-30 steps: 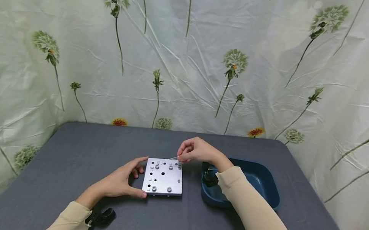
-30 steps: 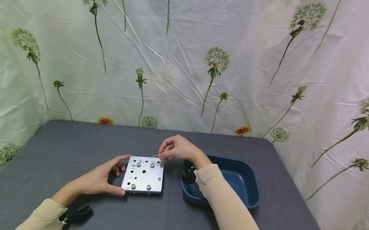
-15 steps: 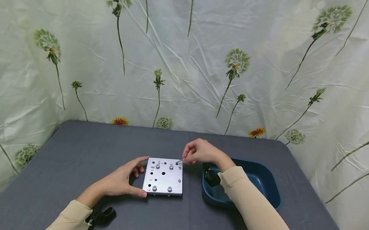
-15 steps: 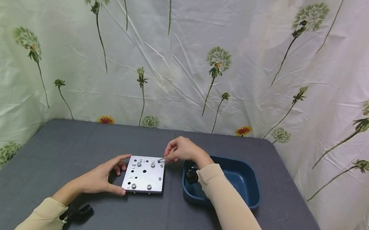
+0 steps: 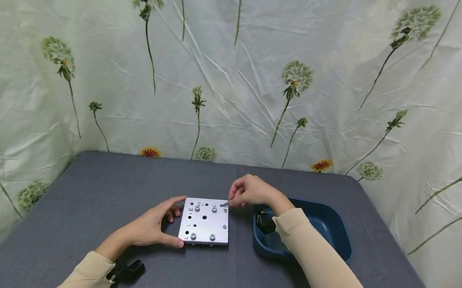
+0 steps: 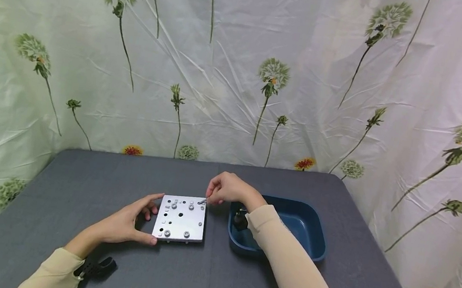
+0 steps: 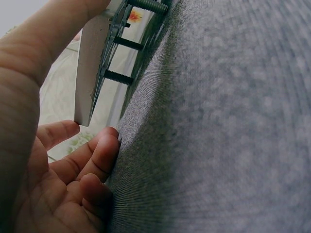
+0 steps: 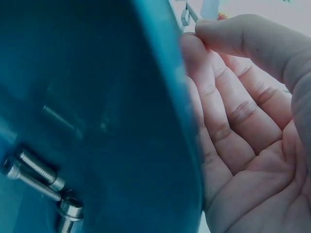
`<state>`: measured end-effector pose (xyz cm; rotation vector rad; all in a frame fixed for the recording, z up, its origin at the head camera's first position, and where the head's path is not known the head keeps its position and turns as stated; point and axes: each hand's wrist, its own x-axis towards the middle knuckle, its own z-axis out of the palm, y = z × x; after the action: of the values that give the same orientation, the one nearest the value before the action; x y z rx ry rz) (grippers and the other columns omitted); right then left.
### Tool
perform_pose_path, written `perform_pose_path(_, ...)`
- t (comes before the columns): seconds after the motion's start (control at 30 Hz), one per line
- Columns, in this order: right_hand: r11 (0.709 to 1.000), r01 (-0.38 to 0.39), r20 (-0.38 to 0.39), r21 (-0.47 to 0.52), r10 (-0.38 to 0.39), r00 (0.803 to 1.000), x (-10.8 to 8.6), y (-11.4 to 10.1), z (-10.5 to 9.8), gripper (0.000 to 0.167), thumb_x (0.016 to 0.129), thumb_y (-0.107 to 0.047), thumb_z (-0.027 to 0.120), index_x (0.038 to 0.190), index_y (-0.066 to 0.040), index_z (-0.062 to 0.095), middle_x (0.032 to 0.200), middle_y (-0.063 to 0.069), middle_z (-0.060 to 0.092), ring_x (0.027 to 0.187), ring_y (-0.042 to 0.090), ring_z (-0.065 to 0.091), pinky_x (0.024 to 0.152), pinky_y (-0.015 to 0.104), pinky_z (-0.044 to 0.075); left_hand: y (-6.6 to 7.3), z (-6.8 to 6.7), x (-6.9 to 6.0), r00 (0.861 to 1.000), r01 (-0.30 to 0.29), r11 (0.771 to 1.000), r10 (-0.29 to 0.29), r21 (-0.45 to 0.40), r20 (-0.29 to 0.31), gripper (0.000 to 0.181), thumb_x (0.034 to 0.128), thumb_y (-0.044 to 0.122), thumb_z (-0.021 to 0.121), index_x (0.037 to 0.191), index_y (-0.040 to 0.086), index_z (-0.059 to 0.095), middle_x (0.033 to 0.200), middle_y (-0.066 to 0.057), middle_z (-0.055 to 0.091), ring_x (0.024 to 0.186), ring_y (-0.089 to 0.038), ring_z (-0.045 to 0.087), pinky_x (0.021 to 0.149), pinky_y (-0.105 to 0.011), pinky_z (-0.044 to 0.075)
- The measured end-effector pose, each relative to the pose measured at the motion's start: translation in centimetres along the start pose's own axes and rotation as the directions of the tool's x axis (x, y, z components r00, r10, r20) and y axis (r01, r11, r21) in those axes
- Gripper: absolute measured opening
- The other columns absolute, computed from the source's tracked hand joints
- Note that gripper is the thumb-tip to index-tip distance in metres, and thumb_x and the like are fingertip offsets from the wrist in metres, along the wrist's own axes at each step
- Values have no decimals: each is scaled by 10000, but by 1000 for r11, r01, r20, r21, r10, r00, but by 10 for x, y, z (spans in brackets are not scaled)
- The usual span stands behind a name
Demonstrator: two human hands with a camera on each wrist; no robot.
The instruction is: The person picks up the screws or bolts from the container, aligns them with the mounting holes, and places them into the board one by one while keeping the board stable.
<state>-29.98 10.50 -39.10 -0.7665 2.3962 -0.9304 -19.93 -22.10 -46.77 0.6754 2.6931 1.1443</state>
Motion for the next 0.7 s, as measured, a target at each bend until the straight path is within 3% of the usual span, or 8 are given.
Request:
perform_pose_path(0.17, 1000, 25, -1, -4, -25, 1000, 1, -4, 2, 33, 921, -96, 817, 927, -97, 784, 730, -37, 737, 693, 219, 676, 664, 266, 521, 0, 0, -1, 1000, -10, 1000, 10, -9, -5, 1170, 750, 442, 993, 1658, 87, 346, 1254, -49, 597, 1048, -151, 544, 913, -332, 458)
perform_pose_path(0.23, 999, 31, -2, 11, -31, 1000, 1, -4, 3, 39, 922, -95, 815, 943, -79, 786, 738, -33, 739, 676, 145, 654, 691, 314, 553, -1, 0, -2, 1000, -13, 1000, 13, -14, -5, 1166, 753, 447, 990, 1657, 88, 347, 1254, -50, 599, 1052, -155, 546, 917, -334, 458)
perform_pose_path(0.4, 998, 23, -2, 56, -23, 1000, 5, 0, 7, 55, 926, -99, 817, 967, -75, 790, 772, -26, 759, 697, 102, 664, 813, 501, 602, -1, 0, -2, 1000, -19, 1000, 19, -20, -2, 1164, 756, 451, 988, 1657, 86, 347, 1258, -50, 601, 1055, -151, 550, 923, -335, 461)
perform_pose_path(0.7, 999, 6, 7, 49, -7, 1000, 6, -4, 9, 54, 922, -101, 830, 965, -84, 803, 773, -29, 768, 687, 85, 665, 810, 493, 604, -1, 2, -1, 1000, -8, 1000, 7, -8, -6, 1164, 755, 451, 987, 1659, 88, 350, 1257, -44, 604, 1063, -142, 555, 934, -337, 459)
